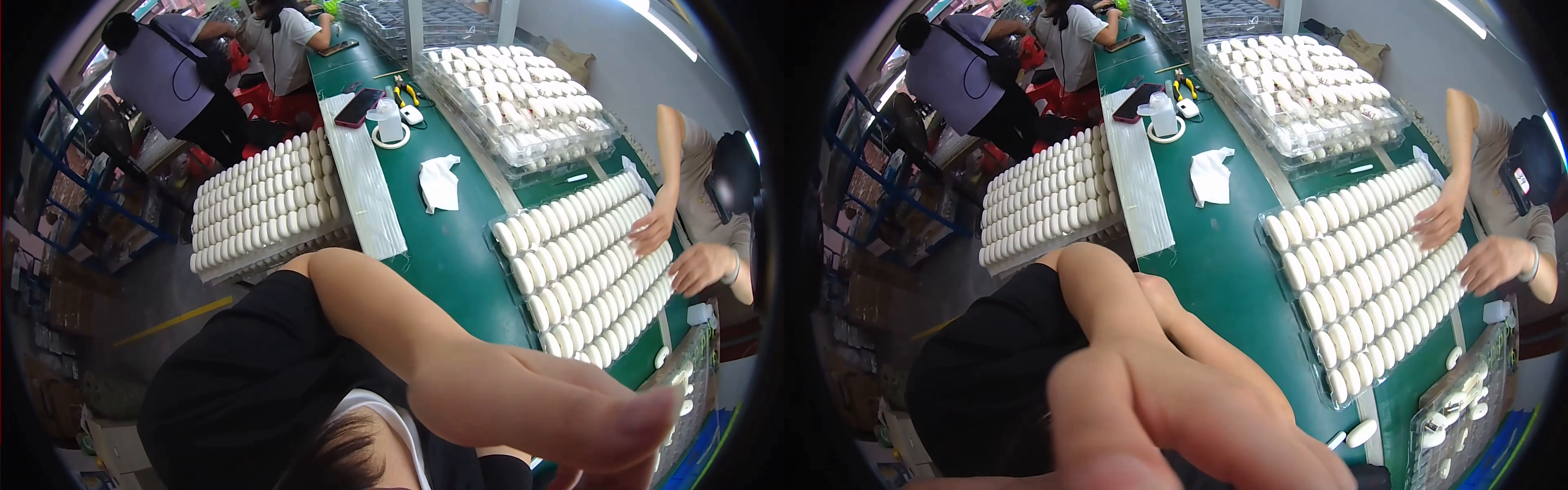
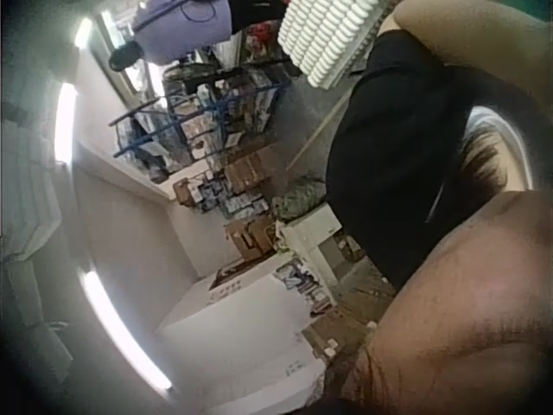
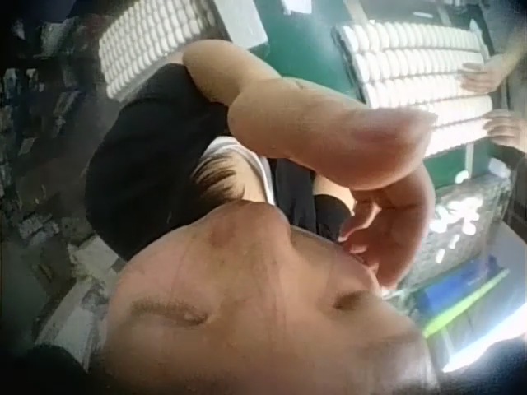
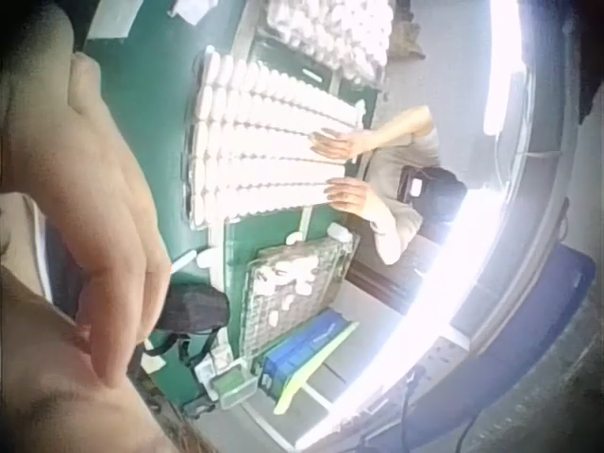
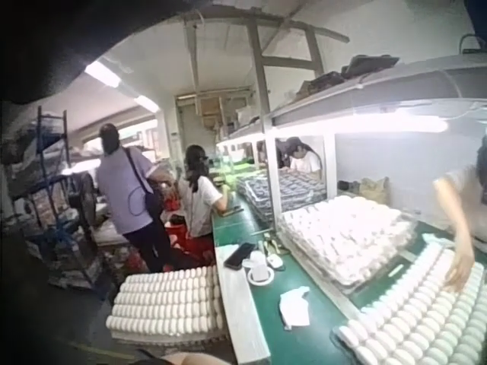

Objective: Assembling internal components into plastic earbud cases on a production line.

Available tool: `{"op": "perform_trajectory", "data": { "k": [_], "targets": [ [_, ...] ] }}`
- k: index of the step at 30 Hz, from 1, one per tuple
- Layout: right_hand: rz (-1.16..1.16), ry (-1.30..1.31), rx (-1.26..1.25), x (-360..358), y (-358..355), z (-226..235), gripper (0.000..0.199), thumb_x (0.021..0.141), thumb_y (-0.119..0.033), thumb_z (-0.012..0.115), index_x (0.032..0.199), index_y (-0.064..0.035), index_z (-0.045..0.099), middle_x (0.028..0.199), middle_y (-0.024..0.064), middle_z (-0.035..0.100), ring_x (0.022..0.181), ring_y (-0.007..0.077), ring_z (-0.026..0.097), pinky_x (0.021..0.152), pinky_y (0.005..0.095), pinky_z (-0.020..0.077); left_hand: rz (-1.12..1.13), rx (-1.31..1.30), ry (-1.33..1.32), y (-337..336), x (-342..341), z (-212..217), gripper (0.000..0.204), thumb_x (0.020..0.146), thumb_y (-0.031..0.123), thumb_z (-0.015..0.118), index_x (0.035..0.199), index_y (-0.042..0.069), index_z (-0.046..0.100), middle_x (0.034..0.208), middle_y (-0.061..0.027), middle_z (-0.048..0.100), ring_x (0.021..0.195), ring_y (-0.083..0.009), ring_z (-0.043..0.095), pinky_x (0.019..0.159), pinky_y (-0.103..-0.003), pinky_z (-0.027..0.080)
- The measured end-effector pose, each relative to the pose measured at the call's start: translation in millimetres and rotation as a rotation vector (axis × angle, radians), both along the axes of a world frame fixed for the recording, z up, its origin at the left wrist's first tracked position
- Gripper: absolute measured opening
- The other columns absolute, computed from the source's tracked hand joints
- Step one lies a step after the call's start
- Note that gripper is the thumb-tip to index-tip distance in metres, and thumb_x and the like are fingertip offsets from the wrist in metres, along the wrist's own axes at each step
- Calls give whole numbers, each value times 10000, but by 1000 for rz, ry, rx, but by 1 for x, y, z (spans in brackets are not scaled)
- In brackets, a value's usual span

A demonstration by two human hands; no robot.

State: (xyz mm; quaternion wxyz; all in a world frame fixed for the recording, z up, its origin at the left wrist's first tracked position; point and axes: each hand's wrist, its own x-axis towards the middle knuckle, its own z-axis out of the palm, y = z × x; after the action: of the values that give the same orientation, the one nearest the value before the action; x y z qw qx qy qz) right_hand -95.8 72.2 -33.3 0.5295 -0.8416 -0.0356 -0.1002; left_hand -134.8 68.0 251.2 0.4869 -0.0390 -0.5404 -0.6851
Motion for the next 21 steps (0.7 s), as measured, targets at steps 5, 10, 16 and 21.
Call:
{"op": "perform_trajectory", "data": {
  "k": [5,10,16,21],
  "targets": [
    [15,-18,-2,0,1,4,221,784,-217,586,878,-17,610,864,179,612,821,374,593,710,430,474,-98,-124,190,-1,-12,-13,615,977,526,174,900,42,547,859,-45,545,759,-147,515,699,-274,426],
    [-5,-33,20,-2,1,9,247,787,-238,591,891,-16,614,898,190,622,836,379,595,719,426,477,-338,15,492,-1,-22,-20,441,1021,390,281,737,82,420,691,41,403,620,-85,367,617,-250,347],
    [-1,92,127,1,-3,4,277,797,-258,595,924,-15,634,961,214,627,868,390,595,745,423,478,-374,37,557,-8,-16,-21,450,1018,392,269,736,73,414,698,26,393,635,-96,362,625,-256,345],
    [8,194,278,1,-2,-11,288,858,-271,575,977,-17,639,975,180,650,886,351,614,765,424,476,-353,115,470,-12,-4,-24,515,1010,436,234,753,52,460,719,1,430,664,-113,404,651,-260,367]
  ]
}}
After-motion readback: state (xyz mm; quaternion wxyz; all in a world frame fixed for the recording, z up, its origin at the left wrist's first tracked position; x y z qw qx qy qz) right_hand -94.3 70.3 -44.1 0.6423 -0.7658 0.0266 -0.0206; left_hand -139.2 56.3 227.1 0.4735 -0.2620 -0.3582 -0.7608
